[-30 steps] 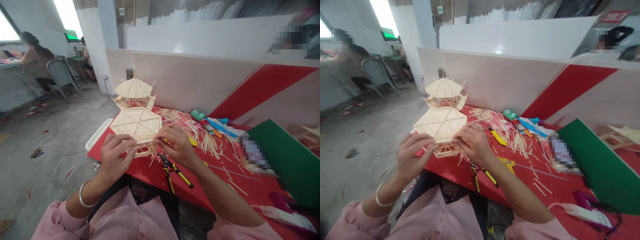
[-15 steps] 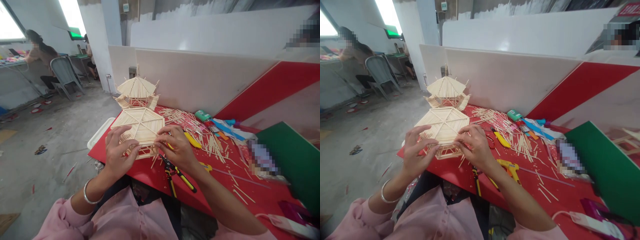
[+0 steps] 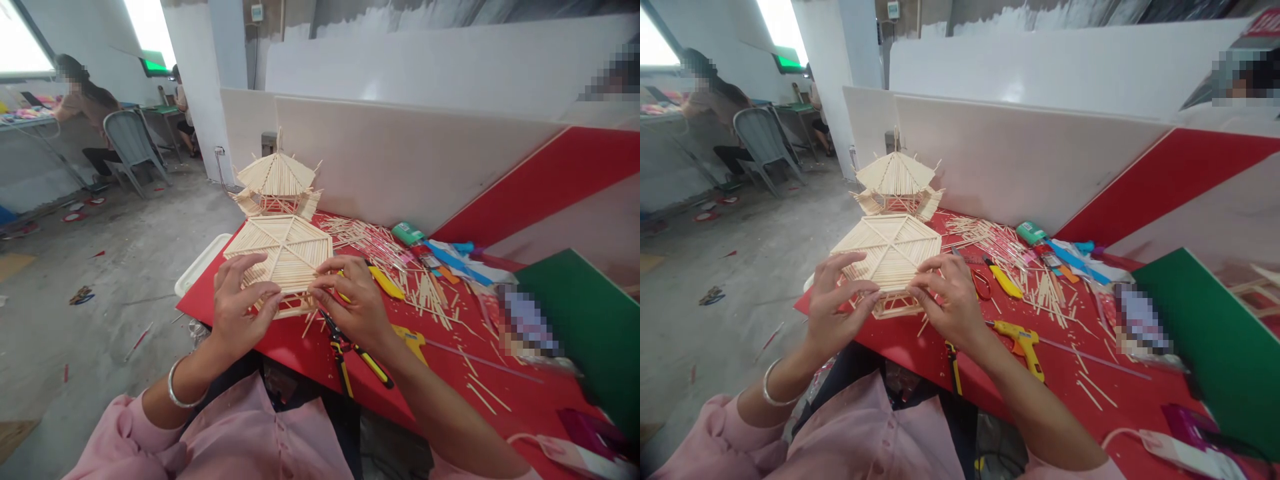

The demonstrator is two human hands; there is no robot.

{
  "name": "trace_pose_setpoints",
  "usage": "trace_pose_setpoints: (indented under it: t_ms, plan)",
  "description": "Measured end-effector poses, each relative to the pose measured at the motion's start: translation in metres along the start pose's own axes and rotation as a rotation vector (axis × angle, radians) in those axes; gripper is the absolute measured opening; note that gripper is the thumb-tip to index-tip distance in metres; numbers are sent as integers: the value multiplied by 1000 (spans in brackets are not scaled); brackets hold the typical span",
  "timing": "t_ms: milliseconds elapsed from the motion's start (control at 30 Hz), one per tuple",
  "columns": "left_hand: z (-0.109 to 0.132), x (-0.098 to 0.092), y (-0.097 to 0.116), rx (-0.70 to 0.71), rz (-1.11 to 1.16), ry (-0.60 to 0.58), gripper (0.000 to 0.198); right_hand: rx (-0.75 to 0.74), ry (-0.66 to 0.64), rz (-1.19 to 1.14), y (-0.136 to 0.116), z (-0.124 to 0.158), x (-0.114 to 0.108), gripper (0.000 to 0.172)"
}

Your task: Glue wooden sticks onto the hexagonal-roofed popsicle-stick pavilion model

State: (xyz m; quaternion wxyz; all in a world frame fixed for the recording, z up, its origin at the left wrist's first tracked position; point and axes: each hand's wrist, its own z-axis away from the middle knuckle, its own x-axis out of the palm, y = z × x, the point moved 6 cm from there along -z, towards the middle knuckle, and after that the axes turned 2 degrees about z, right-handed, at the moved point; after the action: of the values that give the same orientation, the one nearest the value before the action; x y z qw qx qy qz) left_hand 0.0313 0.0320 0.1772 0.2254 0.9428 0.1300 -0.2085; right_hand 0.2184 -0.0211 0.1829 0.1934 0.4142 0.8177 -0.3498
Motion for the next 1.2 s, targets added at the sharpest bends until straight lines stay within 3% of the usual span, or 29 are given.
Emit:
trace_pose_setpoints:
  t_ms: [267,400,1200]
  plan:
    - [-1,-1,2,1,0,-1,4,-28,41,38,-1,1,-1,2]
    - [-2,-2,3,24,-6,-2,5,-16,76,53,1,4,-5,8]
    - [-1,-2,-1,38,-13,6,6,76,55,-4,8,7,-7,7]
